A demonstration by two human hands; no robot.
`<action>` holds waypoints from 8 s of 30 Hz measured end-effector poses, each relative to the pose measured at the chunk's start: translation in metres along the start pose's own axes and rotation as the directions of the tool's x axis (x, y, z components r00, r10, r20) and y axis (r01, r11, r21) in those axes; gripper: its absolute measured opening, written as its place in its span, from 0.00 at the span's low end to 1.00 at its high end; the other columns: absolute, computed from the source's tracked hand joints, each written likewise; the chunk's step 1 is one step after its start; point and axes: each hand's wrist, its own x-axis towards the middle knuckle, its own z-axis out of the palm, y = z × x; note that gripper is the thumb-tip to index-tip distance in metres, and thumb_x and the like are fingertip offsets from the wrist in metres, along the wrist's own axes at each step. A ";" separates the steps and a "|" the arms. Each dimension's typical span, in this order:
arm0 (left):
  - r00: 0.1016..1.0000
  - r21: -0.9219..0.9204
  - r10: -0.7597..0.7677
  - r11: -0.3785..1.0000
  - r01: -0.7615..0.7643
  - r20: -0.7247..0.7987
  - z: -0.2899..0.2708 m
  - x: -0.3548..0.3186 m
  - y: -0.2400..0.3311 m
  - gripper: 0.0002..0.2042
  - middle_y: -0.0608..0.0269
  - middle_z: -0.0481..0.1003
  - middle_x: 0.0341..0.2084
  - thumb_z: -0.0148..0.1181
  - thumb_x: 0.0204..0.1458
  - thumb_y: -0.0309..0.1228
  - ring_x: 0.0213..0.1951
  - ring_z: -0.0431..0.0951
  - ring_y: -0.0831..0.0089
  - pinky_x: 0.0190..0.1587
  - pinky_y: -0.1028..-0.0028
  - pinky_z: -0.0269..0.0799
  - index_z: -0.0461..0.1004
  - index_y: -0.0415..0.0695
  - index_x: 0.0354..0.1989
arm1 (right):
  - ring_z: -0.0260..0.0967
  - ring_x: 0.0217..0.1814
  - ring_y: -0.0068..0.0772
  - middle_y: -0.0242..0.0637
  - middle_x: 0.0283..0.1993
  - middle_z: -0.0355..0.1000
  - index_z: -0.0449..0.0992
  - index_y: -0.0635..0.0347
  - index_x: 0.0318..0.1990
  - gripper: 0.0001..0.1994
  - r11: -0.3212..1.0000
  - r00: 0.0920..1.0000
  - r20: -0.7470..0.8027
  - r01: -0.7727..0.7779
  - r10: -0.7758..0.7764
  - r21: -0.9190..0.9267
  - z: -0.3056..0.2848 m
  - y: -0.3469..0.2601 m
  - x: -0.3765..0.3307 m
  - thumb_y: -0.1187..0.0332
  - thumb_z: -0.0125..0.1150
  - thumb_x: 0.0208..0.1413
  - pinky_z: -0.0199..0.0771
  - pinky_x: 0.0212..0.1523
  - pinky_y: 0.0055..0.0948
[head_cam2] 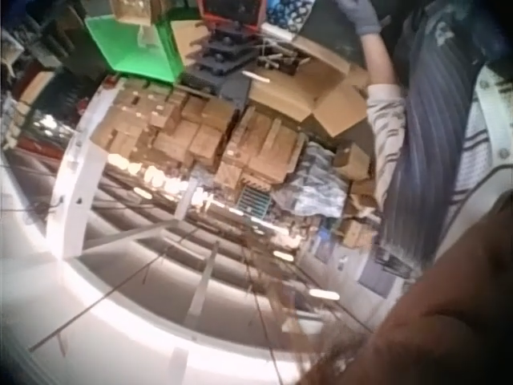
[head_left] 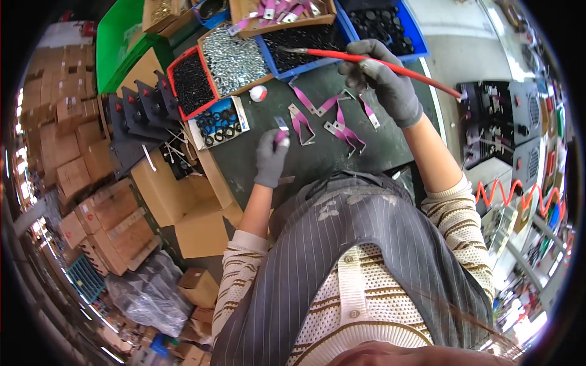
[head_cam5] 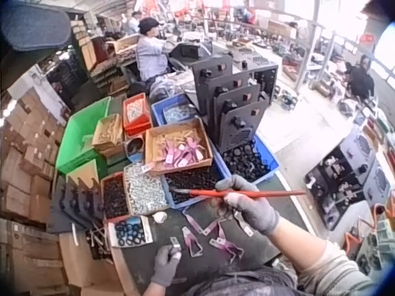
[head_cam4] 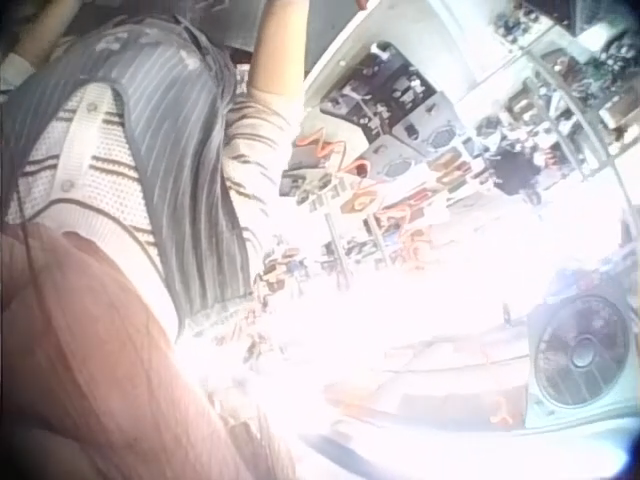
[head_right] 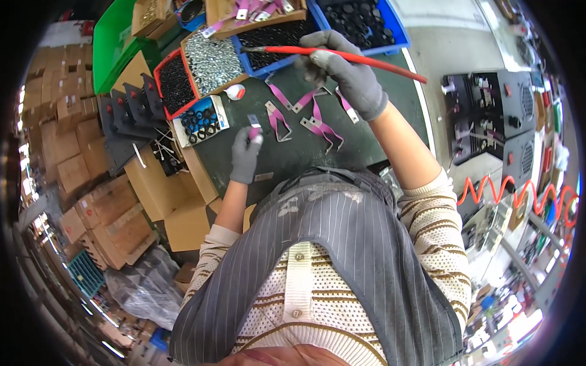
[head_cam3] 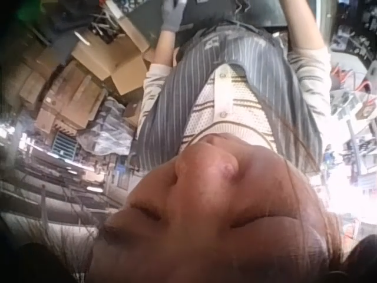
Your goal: Assembling various components and panels onto an electronics enclosure/housing.
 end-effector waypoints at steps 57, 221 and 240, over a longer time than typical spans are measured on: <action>0.969 -0.594 -0.247 0.782 0.187 -0.020 -0.063 0.000 0.141 0.06 0.70 0.71 0.20 0.55 0.51 0.33 0.15 0.63 0.89 0.15 0.86 0.54 0.71 0.45 0.33 | 0.54 0.16 0.18 0.35 0.20 0.63 0.68 0.64 0.47 0.18 0.874 0.982 0.186 -0.124 0.039 0.469 0.035 -0.032 0.014 0.58 0.45 0.58 0.51 0.17 0.14; 0.944 0.670 -0.318 0.684 0.290 -0.084 0.060 0.103 0.041 0.16 0.48 0.71 0.43 0.63 0.40 0.43 0.43 0.72 0.51 0.44 0.62 0.66 0.75 0.44 0.32 | 0.55 0.19 0.14 0.27 0.19 0.63 0.73 0.65 0.32 0.13 0.980 0.858 -0.476 -0.192 0.192 0.051 -0.045 0.015 -0.116 0.64 0.45 0.51 0.55 0.22 0.15; 0.903 -0.164 0.351 0.934 -0.318 0.249 0.013 0.013 0.147 0.16 0.56 0.73 0.32 0.44 0.37 0.12 0.34 0.74 0.70 0.40 0.74 0.69 0.69 0.36 0.37 | 0.54 0.17 0.14 0.31 0.21 0.65 0.71 0.66 0.27 0.11 0.987 0.981 -0.146 -0.115 0.130 0.110 -0.015 -0.051 -0.112 0.68 0.44 0.47 0.51 0.17 0.15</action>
